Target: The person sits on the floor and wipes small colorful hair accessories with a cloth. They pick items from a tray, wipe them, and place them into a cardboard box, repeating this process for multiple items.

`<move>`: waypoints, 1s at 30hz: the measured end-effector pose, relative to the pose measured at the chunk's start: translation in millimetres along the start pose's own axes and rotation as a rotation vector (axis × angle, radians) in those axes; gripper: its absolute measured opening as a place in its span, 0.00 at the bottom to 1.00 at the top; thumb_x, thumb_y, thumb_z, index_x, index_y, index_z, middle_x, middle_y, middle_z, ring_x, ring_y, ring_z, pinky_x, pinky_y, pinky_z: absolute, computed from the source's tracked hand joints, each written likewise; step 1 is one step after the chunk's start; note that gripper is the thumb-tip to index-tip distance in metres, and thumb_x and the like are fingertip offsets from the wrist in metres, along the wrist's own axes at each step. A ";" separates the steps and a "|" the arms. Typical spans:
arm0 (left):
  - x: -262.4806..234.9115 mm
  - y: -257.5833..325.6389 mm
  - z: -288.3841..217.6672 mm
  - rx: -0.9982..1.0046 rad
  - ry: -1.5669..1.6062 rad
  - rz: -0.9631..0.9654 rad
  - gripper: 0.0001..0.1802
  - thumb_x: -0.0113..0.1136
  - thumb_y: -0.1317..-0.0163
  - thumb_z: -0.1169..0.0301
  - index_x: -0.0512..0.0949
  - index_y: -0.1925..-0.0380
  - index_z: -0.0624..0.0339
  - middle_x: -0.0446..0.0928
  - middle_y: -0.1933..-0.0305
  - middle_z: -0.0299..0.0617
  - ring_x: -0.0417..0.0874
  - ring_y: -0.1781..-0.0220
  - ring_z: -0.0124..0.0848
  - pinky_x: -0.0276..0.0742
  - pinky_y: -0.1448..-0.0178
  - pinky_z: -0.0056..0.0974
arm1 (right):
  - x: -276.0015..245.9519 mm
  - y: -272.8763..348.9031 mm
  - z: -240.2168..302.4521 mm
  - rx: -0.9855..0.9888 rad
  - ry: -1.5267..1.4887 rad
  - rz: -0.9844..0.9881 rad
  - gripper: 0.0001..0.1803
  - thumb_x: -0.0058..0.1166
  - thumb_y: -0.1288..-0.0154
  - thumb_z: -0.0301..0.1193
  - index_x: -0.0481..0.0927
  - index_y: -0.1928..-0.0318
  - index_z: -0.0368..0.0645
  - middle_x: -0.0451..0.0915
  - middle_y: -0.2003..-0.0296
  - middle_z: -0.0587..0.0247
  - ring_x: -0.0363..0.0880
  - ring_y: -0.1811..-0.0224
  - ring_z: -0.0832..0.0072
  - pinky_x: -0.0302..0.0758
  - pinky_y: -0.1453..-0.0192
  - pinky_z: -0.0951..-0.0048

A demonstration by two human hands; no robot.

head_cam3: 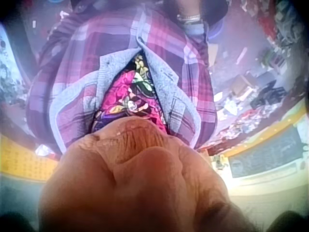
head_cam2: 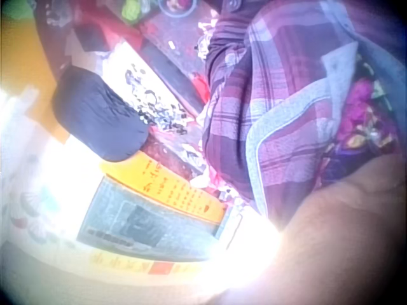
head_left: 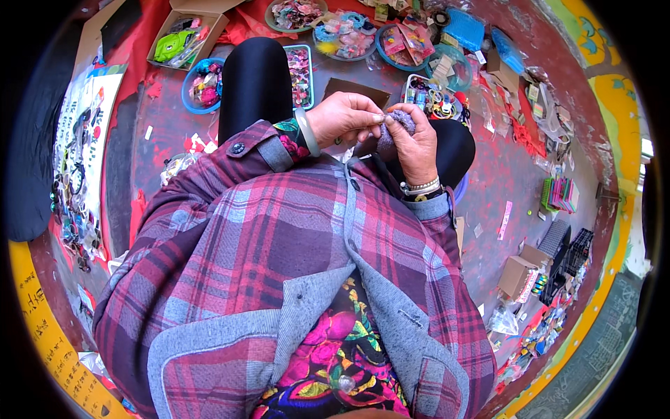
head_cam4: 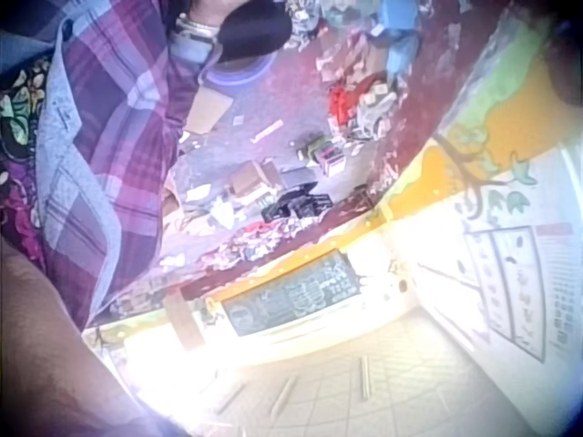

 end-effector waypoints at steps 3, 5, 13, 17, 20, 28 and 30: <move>-3.2 -2.8 5.6 -0.025 0.019 -0.003 0.08 0.55 0.40 0.71 0.75 0.64 0.64 0.78 0.72 0.40 0.74 0.79 0.20 0.62 0.81 0.19 | -0.2 0.1 1.9 -0.010 -0.002 0.006 0.08 0.53 0.41 0.23 0.74 0.60 0.39 0.75 0.69 0.69 0.71 0.66 0.85 0.69 0.62 0.83; -2.8 -3.1 6.9 -0.041 0.047 -0.001 0.07 0.55 0.41 0.72 0.75 0.65 0.64 0.78 0.73 0.40 0.74 0.79 0.20 0.64 0.80 0.19 | -0.8 -0.2 1.9 0.015 -0.061 0.022 0.08 0.52 0.41 0.23 0.74 0.60 0.39 0.75 0.69 0.70 0.70 0.66 0.85 0.69 0.61 0.83; -3.4 -1.2 0.7 -0.010 -0.045 -0.030 0.07 0.56 0.41 0.73 0.76 0.65 0.65 0.78 0.73 0.39 0.74 0.78 0.20 0.66 0.77 0.20 | -14.6 0.4 -16.0 0.140 -0.178 -0.004 0.10 0.53 0.43 0.22 0.75 0.59 0.39 0.75 0.68 0.70 0.71 0.67 0.85 0.69 0.62 0.83; -8.7 3.2 -17.7 0.101 -0.132 -0.073 0.07 0.56 0.42 0.74 0.76 0.64 0.65 0.78 0.72 0.39 0.73 0.78 0.19 0.68 0.75 0.21 | -39.7 -1.1 -10.8 0.143 -0.266 -0.120 0.10 0.53 0.43 0.21 0.74 0.59 0.37 0.75 0.69 0.67 0.74 0.69 0.82 0.71 0.64 0.82; -17.1 4.0 -25.7 0.188 -0.113 -0.103 0.07 0.56 0.41 0.74 0.77 0.63 0.65 0.79 0.71 0.39 0.73 0.78 0.18 0.68 0.74 0.21 | -70.4 -0.2 -15.2 0.143 -0.418 -0.221 0.11 0.54 0.43 0.22 0.72 0.58 0.37 0.76 0.72 0.63 0.76 0.71 0.77 0.73 0.65 0.78; -37.2 -23.5 -1.0 0.033 -0.161 -0.261 0.09 0.55 0.41 0.73 0.76 0.62 0.65 0.79 0.71 0.39 0.72 0.79 0.19 0.65 0.78 0.22 | -88.3 2.3 -27.3 0.147 -0.628 -0.228 0.12 0.49 0.42 0.22 0.70 0.56 0.35 0.76 0.72 0.56 0.75 0.70 0.72 0.73 0.63 0.74; -51.1 -39.7 16.5 -0.048 -0.158 -0.322 0.10 0.54 0.41 0.74 0.74 0.60 0.67 0.79 0.71 0.40 0.72 0.79 0.19 0.64 0.79 0.22 | -88.7 3.0 -32.2 0.156 -0.652 -0.233 0.12 0.49 0.42 0.22 0.70 0.56 0.35 0.76 0.72 0.56 0.75 0.70 0.71 0.73 0.63 0.73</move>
Point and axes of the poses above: each hand's wrist, its own y-axis away from the middle knuckle, its own x-axis out of the palm, z = x × y, the point moved 8 cm from there along -y, towards the middle knuckle
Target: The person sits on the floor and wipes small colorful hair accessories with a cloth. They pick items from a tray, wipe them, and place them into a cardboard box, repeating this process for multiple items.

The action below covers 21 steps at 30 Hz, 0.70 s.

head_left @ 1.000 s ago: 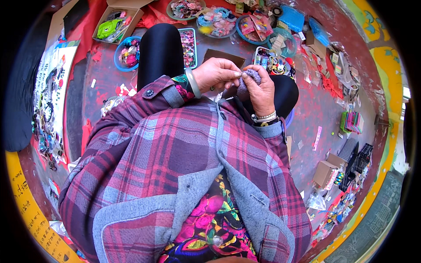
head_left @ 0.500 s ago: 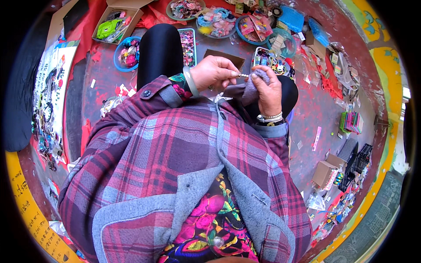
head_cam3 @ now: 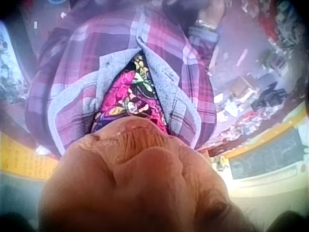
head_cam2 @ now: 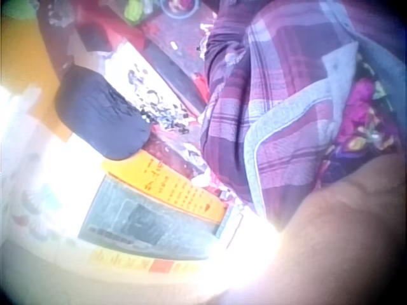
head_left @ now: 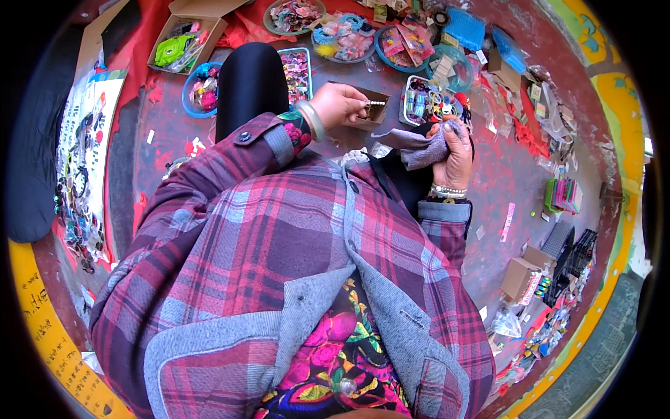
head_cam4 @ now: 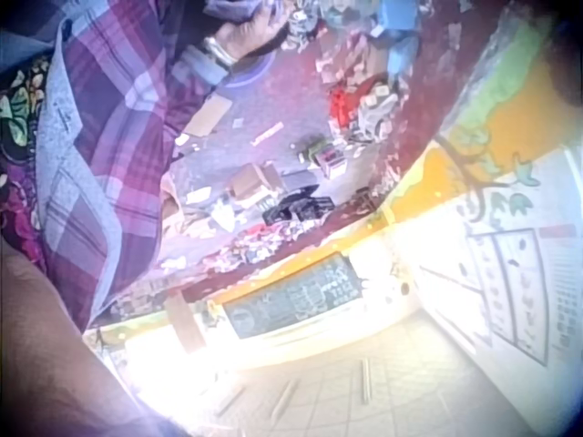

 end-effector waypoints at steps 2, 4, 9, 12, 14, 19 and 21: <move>-4.2 -19.6 10.6 -0.020 -0.019 -0.022 0.12 0.53 0.40 0.75 0.72 0.58 0.69 0.78 0.71 0.41 0.73 0.78 0.20 0.66 0.78 0.22 | -1.2 -0.5 -2.6 0.011 -0.014 0.006 0.12 0.49 0.42 0.22 0.70 0.57 0.35 0.75 0.72 0.56 0.75 0.70 0.71 0.73 0.63 0.73; -12.8 -45.0 25.1 -0.012 -0.038 -0.050 0.12 0.52 0.40 0.75 0.72 0.57 0.70 0.78 0.70 0.42 0.73 0.78 0.20 0.67 0.77 0.22 | -2.1 -0.6 -4.0 0.015 -0.024 0.002 0.12 0.49 0.42 0.22 0.70 0.57 0.35 0.75 0.72 0.56 0.75 0.70 0.71 0.73 0.62 0.73; -21.1 -61.4 43.8 -0.156 -0.038 -0.128 0.12 0.45 0.37 0.75 0.70 0.56 0.71 0.78 0.69 0.45 0.75 0.75 0.22 0.67 0.78 0.22 | -4.3 0.2 -5.9 0.031 -0.020 0.008 0.12 0.49 0.42 0.22 0.70 0.57 0.35 0.75 0.72 0.56 0.75 0.70 0.71 0.73 0.62 0.73; -20.5 -63.4 60.2 -0.343 0.393 -0.049 0.13 0.42 0.35 0.72 0.70 0.59 0.72 0.77 0.66 0.50 0.76 0.74 0.24 0.66 0.80 0.23 | -4.1 1.2 -7.7 0.042 -0.028 -0.007 0.12 0.49 0.43 0.22 0.70 0.57 0.35 0.75 0.72 0.55 0.75 0.70 0.71 0.73 0.62 0.73; -15.1 -55.2 59.1 -0.358 0.568 -0.015 0.16 0.39 0.33 0.69 0.69 0.61 0.75 0.73 0.58 0.59 0.76 0.68 0.30 0.67 0.78 0.23 | -4.9 1.3 -10.1 0.047 -0.042 -0.026 0.12 0.49 0.43 0.22 0.70 0.57 0.35 0.75 0.72 0.55 0.75 0.70 0.71 0.73 0.62 0.73; 17.1 -11.0 18.2 -0.372 0.809 0.276 0.23 0.39 0.33 0.65 0.64 0.51 0.79 0.65 0.47 0.66 0.75 0.53 0.41 0.74 0.66 0.28 | 0.5 0.9 -15.1 0.077 -0.035 0.012 0.12 0.49 0.43 0.22 0.70 0.57 0.35 0.75 0.72 0.56 0.75 0.70 0.71 0.73 0.62 0.73; 29.4 6.2 1.6 -0.371 0.923 0.485 0.25 0.39 0.34 0.65 0.59 0.45 0.78 0.60 0.42 0.68 0.73 0.47 0.44 0.76 0.61 0.32 | 4.8 1.5 -16.3 0.090 -0.029 0.016 0.12 0.50 0.43 0.22 0.70 0.57 0.35 0.75 0.72 0.56 0.75 0.70 0.72 0.73 0.62 0.74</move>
Point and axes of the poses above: each hand's wrist, its own y-axis away from the middle knuckle, its own x-axis out of the palm, z = x × y, the point moved 8 cm from there along -y, towards the middle knuckle
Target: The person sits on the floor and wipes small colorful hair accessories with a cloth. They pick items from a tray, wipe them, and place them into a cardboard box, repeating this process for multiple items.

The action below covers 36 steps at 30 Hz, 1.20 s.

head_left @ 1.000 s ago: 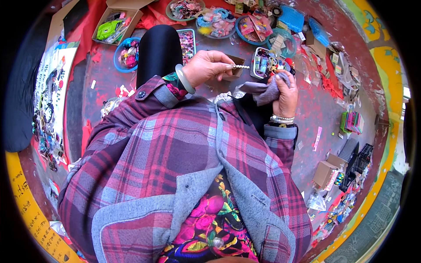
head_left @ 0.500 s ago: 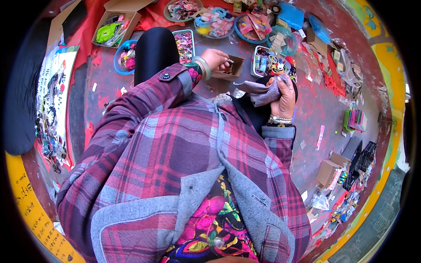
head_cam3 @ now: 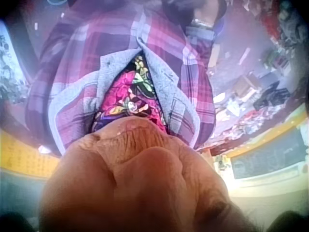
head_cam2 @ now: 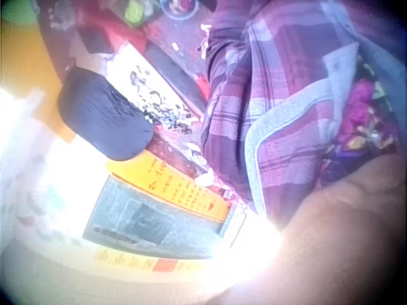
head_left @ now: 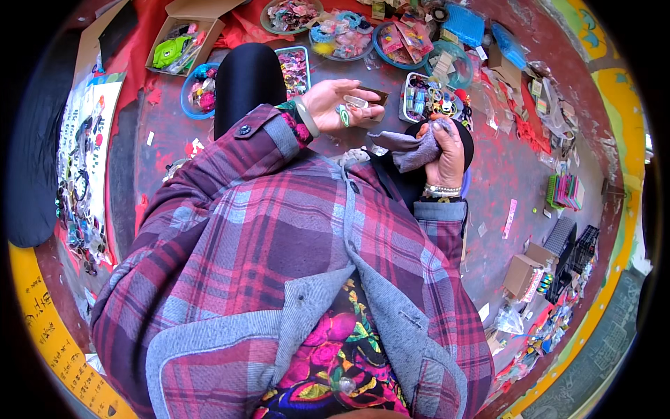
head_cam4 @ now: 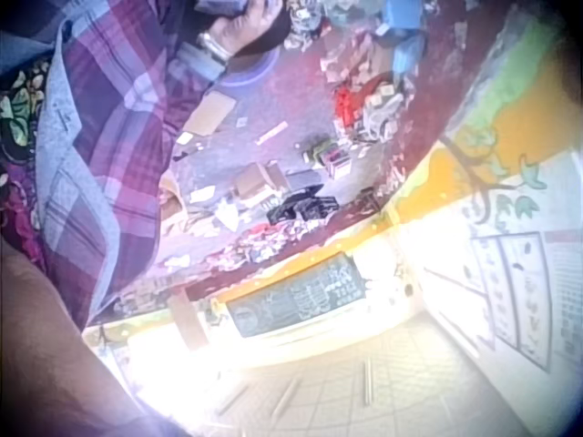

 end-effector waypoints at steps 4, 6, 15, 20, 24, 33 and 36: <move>24.4 21.1 11.2 -0.022 -0.032 0.158 0.25 0.37 0.36 0.73 0.54 0.41 0.76 0.57 0.40 0.69 0.73 0.47 0.44 0.75 0.60 0.30 | 7.4 1.9 -2.6 0.022 0.008 0.012 0.12 0.50 0.43 0.22 0.70 0.57 0.35 0.75 0.72 0.57 0.75 0.70 0.72 0.73 0.62 0.74; 26.5 27.9 11.9 0.034 -0.124 0.122 0.24 0.37 0.37 0.77 0.53 0.41 0.76 0.56 0.39 0.69 0.74 0.47 0.44 0.75 0.60 0.29 | 8.8 2.5 -4.2 0.027 0.014 0.017 0.12 0.50 0.43 0.22 0.70 0.57 0.35 0.75 0.72 0.57 0.75 0.70 0.73 0.73 0.62 0.74; 11.0 43.9 20.2 0.029 -0.334 -0.068 0.14 0.42 0.33 0.70 0.69 0.59 0.72 0.76 0.59 0.59 0.79 0.76 0.24 0.62 0.85 0.19 | 31.7 6.1 -9.1 0.033 0.078 0.084 0.14 0.50 0.41 0.24 0.68 0.54 0.36 0.76 0.68 0.56 0.76 0.65 0.73 0.73 0.58 0.74; 14.6 43.7 23.9 -0.024 -0.379 -0.015 0.18 0.37 0.33 0.66 0.72 0.64 0.72 0.77 0.72 0.50 0.73 0.85 0.23 0.62 0.88 0.20 | 56.4 12.3 -3.5 -0.035 0.099 0.194 0.17 0.49 0.37 0.26 0.65 0.48 0.39 0.74 0.56 0.53 0.74 0.55 0.71 0.71 0.50 0.72; 19.8 45.5 34.0 -0.135 -0.278 0.063 0.20 0.35 0.33 0.64 0.72 0.68 0.70 0.75 0.78 0.51 0.67 0.90 0.25 0.62 0.89 0.22 | 84.2 23.7 6.7 -0.156 0.171 0.333 0.23 0.50 0.40 0.22 0.63 0.44 0.40 0.69 0.48 0.55 0.70 0.48 0.73 0.69 0.46 0.73; 27.4 45.0 52.6 -0.213 -0.388 0.033 0.23 0.34 0.34 0.60 0.71 0.75 0.67 0.73 0.82 0.50 0.63 0.93 0.25 0.56 0.90 0.25 | 94.8 24.5 -16.1 -0.235 0.622 0.341 0.20 0.53 0.46 0.16 0.71 0.51 0.38 0.75 0.61 0.67 0.73 0.58 0.81 0.69 0.52 0.81; 19.6 44.5 30.2 0.025 -0.680 -0.198 0.26 0.36 0.34 0.55 0.74 0.74 0.67 0.75 0.81 0.45 0.65 0.91 0.22 0.53 0.89 0.23 | 83.3 19.3 -19.7 -0.139 0.605 0.242 0.19 0.53 0.47 0.17 0.71 0.52 0.37 0.75 0.61 0.67 0.72 0.59 0.82 0.70 0.54 0.81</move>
Point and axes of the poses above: each hand's wrist, its own y-axis away from the middle knuckle, its own x-axis out of the palm, z = x × y, the point moved 8 cm from there along -y, towards the middle knuckle
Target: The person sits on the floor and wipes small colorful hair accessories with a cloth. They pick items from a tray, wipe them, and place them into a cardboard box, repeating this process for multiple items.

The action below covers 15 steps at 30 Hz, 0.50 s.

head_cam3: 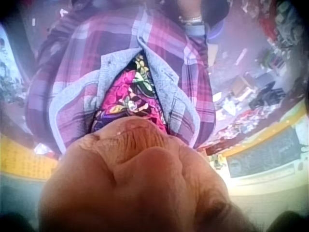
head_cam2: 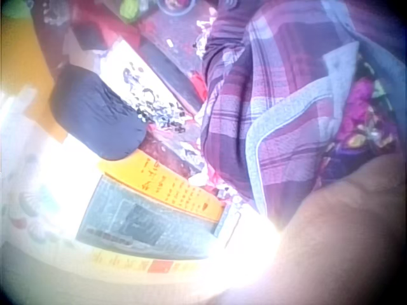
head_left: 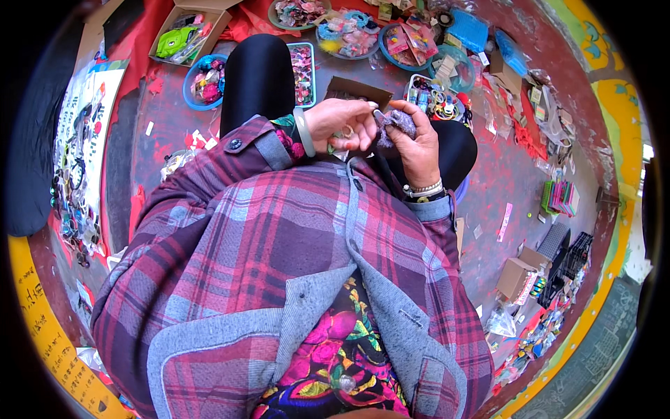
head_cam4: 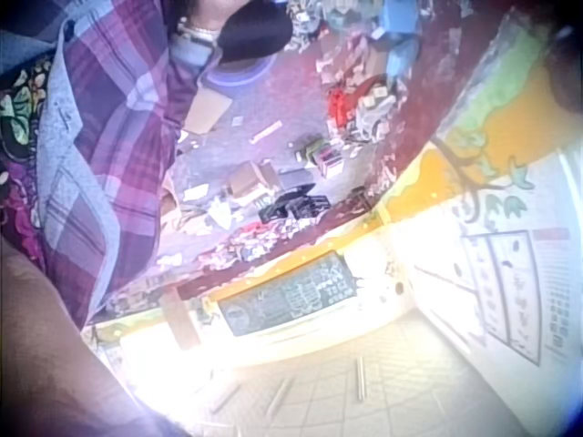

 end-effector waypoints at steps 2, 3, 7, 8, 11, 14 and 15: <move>-10.8 -0.5 -11.3 0.122 -0.096 -0.147 0.18 0.45 0.35 0.60 0.74 0.73 0.63 0.76 0.79 0.40 0.67 0.88 0.20 0.54 0.88 0.23 | -1.3 -1.5 -5.6 0.023 -0.013 0.014 0.20 0.54 0.47 0.18 0.71 0.52 0.37 0.75 0.61 0.67 0.72 0.59 0.82 0.70 0.54 0.81; -13.1 0.6 -18.1 0.220 -0.155 -0.194 0.14 0.48 0.36 0.62 0.74 0.72 0.62 0.76 0.78 0.38 0.67 0.87 0.19 0.55 0.87 0.23 | -1.5 -1.7 -8.4 0.034 -0.022 0.021 0.20 0.54 0.47 0.18 0.71 0.51 0.37 0.75 0.61 0.67 0.72 0.59 0.82 0.70 0.54 0.81; -7.0 -1.0 -19.8 0.325 -0.317 -0.167 0.08 0.53 0.38 0.67 0.74 0.71 0.61 0.75 0.77 0.37 0.68 0.85 0.18 0.59 0.84 0.22 | 0.7 -2.0 -11.6 0.039 -0.008 0.028 0.21 0.54 0.48 0.19 0.70 0.51 0.37 0.74 0.60 0.66 0.72 0.59 0.82 0.70 0.54 0.81; -8.4 -1.9 -19.0 0.325 -0.325 -0.181 0.08 0.53 0.38 0.68 0.74 0.71 0.61 0.75 0.77 0.36 0.68 0.85 0.18 0.60 0.83 0.22 | 1.3 -2.1 -11.1 0.020 0.028 0.018 0.21 0.55 0.48 0.19 0.70 0.51 0.37 0.74 0.60 0.67 0.72 0.59 0.82 0.70 0.54 0.81; -10.5 -7.7 -13.8 0.351 -0.273 -0.172 0.08 0.53 0.39 0.69 0.74 0.72 0.62 0.76 0.78 0.37 0.69 0.85 0.19 0.61 0.82 0.22 | 6.1 -4.2 -8.7 -0.010 0.189 0.018 0.21 0.56 0.48 0.20 0.70 0.51 0.38 0.73 0.60 0.68 0.71 0.60 0.82 0.70 0.55 0.81; -4.9 -4.6 -14.6 0.308 -0.271 -0.158 0.08 0.53 0.39 0.68 0.73 0.73 0.62 0.76 0.78 0.38 0.70 0.85 0.19 0.60 0.83 0.22 | 6.7 -4.4 -15.2 0.055 0.132 0.039 0.22 0.57 0.48 0.21 0.70 0.51 0.38 0.73 0.61 0.68 0.71 0.61 0.83 0.71 0.57 0.82; -5.7 -3.7 -12.6 0.291 -0.248 -0.161 0.08 0.53 0.39 0.68 0.73 0.73 0.61 0.77 0.78 0.39 0.70 0.85 0.19 0.60 0.83 0.22 | 6.5 -4.3 -17.9 0.089 0.073 0.049 0.22 0.58 0.49 0.22 0.70 0.51 0.38 0.73 0.62 0.68 0.71 0.61 0.83 0.71 0.57 0.82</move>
Point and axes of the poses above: each hand's wrist, its own y-axis away from the middle knuckle, its own x-axis out of the palm, z = x × y, the point moved 8 cm from there along -y, towards the middle knuckle
